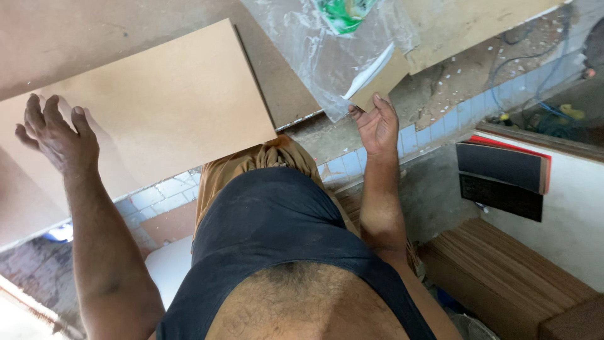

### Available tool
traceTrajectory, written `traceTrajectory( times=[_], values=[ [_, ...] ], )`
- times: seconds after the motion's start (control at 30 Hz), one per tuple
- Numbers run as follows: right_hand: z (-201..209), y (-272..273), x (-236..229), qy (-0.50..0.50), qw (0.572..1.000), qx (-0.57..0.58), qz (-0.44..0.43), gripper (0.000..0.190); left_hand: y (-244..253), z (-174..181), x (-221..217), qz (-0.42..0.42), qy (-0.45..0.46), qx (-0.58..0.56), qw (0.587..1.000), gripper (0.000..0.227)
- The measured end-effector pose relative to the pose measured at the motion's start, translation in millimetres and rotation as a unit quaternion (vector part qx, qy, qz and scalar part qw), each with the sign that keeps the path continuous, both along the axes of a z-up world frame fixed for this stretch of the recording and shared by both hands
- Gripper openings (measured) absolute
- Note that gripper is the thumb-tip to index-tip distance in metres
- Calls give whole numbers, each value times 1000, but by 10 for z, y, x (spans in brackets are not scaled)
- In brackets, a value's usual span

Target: The person repeatedly applies a white paste to a flat board using a small rectangular block, then places a black textile with gold embroidery onto the board and smooths it by hand. The cycle of applying paste and positioning the textile repeats multiple times.

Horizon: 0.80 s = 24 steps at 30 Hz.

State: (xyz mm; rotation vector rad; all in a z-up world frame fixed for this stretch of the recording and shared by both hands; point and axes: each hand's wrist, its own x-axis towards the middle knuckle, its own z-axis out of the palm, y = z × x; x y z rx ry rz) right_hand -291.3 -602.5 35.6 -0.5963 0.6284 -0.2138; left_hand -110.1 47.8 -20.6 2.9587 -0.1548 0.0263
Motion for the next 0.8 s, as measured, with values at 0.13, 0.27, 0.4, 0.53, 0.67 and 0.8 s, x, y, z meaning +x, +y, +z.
traceTrajectory(
  times=[0.13,0.27,0.4,0.53,0.67,0.8],
  values=[
    [77,417,19,5,999,-20,34,35,699,134,23,39,44,52,997,43],
    [162,1038,-10,7,994,-66,92,31,1127,399,297,8,92,36,995,59],
    [227,1906,-43,10,961,-235,146,26,1172,527,458,-137,113,53,983,73],
    [193,2974,-93,-17,732,-668,136,15,1378,501,477,-154,109,45,981,74],
    [-47,4024,-99,-1,498,-860,111,39,1709,338,457,-243,24,33,969,65],
    [-228,4968,-526,-38,403,-904,137,39,1892,65,495,-218,78,28,973,62]
  ],
)
